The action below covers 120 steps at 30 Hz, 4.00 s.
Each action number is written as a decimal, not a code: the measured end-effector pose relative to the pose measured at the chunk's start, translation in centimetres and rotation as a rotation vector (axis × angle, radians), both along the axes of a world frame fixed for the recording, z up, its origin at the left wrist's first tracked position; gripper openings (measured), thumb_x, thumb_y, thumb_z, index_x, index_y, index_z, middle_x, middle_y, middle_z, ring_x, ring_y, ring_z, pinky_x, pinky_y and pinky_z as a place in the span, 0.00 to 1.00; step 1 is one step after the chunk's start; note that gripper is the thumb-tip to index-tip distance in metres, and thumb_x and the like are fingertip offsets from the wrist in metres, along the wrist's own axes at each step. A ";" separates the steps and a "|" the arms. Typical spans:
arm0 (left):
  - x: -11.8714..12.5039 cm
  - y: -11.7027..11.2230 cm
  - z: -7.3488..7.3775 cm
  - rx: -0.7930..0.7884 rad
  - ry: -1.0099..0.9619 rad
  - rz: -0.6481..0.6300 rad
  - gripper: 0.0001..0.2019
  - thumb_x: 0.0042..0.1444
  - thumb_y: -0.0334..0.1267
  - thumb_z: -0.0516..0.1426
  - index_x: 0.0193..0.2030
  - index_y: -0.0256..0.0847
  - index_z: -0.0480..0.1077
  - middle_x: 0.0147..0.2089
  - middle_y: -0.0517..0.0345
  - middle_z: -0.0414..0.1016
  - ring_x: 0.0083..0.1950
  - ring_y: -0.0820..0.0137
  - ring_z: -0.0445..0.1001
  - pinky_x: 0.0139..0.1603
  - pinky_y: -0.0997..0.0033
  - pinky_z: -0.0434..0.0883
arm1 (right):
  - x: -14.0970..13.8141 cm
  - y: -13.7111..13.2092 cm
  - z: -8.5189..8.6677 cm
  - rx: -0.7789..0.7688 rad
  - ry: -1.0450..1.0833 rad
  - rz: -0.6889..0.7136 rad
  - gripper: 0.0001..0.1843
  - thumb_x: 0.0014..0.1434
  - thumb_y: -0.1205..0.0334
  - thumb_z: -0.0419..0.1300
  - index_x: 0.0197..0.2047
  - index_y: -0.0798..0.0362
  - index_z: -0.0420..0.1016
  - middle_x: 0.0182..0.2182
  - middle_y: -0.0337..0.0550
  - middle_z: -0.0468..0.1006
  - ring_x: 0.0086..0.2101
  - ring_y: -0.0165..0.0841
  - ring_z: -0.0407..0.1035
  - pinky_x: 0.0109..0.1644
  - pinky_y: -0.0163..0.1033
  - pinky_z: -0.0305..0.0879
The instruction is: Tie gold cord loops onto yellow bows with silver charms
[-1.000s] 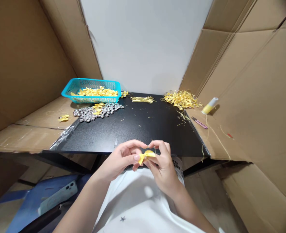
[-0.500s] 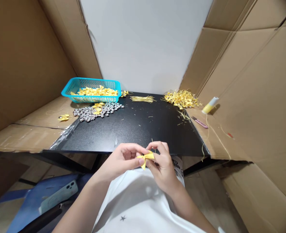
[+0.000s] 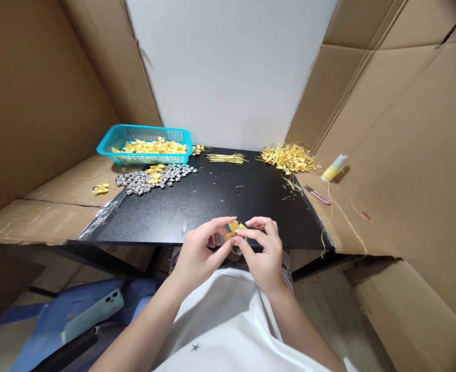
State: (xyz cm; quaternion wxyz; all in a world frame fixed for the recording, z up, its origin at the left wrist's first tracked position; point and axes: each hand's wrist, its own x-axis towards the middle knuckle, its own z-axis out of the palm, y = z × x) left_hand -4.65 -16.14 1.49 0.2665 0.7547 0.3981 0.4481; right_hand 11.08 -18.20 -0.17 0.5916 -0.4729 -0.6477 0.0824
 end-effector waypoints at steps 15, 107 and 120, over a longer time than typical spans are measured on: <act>0.1 1.3 -0.5 -0.169 -0.019 -0.059 0.13 0.59 0.42 0.59 0.47 0.40 0.75 0.29 0.60 0.77 0.22 0.77 0.58 0.24 0.77 0.59 | 0.5 3.0 -0.5 -0.092 0.108 0.265 0.06 0.61 0.64 0.60 0.32 0.50 0.76 0.34 0.40 0.70 0.39 0.33 0.66 0.48 0.42 0.62; 2.1 4.4 0.9 -0.635 -0.569 -0.248 0.29 0.40 0.62 0.67 0.36 0.36 0.79 0.27 0.54 0.76 0.25 0.78 0.63 0.31 0.73 0.66 | 1.7 1.0 3.7 -0.303 0.381 0.289 0.03 0.54 0.64 0.65 0.30 0.53 0.81 0.25 0.39 0.78 0.25 0.28 0.71 0.31 0.34 0.69; 1.4 3.4 2.1 -0.436 -0.422 -0.186 0.11 0.43 0.42 0.71 0.32 0.38 0.81 0.31 0.53 0.80 0.31 0.69 0.73 0.35 0.70 0.69 | 1.8 -0.4 5.1 -0.150 0.067 0.143 0.06 0.56 0.70 0.61 0.30 0.54 0.79 0.22 0.38 0.75 0.23 0.27 0.67 0.28 0.33 0.64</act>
